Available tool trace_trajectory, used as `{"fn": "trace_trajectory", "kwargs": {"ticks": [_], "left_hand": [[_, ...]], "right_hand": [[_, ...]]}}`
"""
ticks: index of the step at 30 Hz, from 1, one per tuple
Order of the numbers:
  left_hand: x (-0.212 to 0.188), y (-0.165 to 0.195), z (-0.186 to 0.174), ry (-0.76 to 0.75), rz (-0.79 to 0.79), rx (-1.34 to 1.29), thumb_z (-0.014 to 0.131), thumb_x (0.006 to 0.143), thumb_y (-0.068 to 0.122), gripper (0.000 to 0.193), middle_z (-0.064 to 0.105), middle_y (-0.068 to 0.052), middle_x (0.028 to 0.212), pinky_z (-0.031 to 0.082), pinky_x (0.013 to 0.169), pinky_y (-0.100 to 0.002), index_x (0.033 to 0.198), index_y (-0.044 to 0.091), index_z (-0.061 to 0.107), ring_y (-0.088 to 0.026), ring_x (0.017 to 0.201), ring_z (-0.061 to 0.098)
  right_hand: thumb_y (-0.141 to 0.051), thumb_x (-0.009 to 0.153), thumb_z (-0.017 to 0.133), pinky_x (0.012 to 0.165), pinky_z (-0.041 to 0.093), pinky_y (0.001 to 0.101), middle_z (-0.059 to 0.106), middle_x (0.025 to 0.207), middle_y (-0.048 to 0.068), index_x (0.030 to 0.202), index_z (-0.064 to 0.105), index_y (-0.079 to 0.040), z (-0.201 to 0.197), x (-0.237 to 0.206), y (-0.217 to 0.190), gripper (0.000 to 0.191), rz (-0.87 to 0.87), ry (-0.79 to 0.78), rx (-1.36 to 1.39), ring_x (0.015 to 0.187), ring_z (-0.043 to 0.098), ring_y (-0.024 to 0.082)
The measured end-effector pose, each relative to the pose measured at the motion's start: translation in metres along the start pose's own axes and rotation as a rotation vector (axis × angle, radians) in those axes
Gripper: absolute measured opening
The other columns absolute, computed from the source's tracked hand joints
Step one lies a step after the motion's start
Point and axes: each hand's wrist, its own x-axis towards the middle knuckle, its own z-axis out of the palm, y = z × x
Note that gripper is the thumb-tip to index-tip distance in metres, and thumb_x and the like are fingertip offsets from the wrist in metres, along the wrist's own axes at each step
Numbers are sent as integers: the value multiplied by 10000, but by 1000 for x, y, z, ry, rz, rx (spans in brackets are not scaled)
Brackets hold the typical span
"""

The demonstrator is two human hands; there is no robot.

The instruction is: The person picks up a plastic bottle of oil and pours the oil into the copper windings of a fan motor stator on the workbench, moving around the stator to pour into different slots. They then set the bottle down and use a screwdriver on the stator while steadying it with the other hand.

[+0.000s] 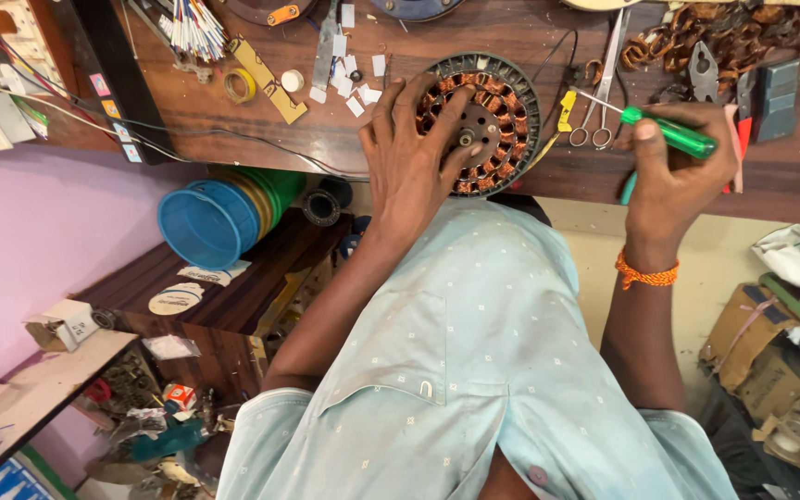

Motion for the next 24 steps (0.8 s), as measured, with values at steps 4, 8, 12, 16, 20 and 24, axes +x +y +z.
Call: {"fn": "trace_trajectory", "kwargs": {"ticks": [4,8,12,16,20,24], "left_hand": [[7,-4,-1,-1,36,-90,893,843,307,707,323,-118,1603,278,1179,-623,1468,255,567,-410,1525,254],[16,-11,-3,-59,67,-89,913,748,218,775,262,-112,1642,275,1184,-643,1452,273,593,-407,1540,203],[24,-14,-4,-103,126,-5,911,772,185,754,258,-86,1675,319,1132,-622,1447,303,595,-394,1567,170],[32,-17,-15,-62,258,44,891,898,192,768,305,-56,1676,368,1085,-556,1566,304,529,-352,1586,195],[38,-19,-24,-34,261,22,903,848,260,813,338,-51,1632,367,1087,-556,1559,279,508,-342,1560,229],[42,-20,-26,-59,268,46,901,828,299,764,356,-59,1606,369,1077,-553,1501,285,539,-352,1536,253]], "right_hand": [[-76,1153,752,780,578,274,664,1022,102,1130,606,58,5,-5,11,200,37,-61,47,852,685,155],[-100,1146,760,784,582,279,666,1024,105,1130,601,50,15,-7,20,219,41,-79,131,849,678,153],[-160,1113,764,703,554,273,658,921,102,1153,601,32,26,-6,25,255,78,-60,197,760,666,157],[-190,1101,759,734,588,290,680,977,117,1165,591,25,32,0,27,280,75,-70,313,801,682,161],[-190,1082,763,713,595,294,682,1029,110,1152,590,25,25,0,27,285,102,-3,331,800,682,155],[-187,1103,765,725,573,283,663,973,105,1169,606,39,14,-6,27,285,99,27,286,803,664,151]]}}
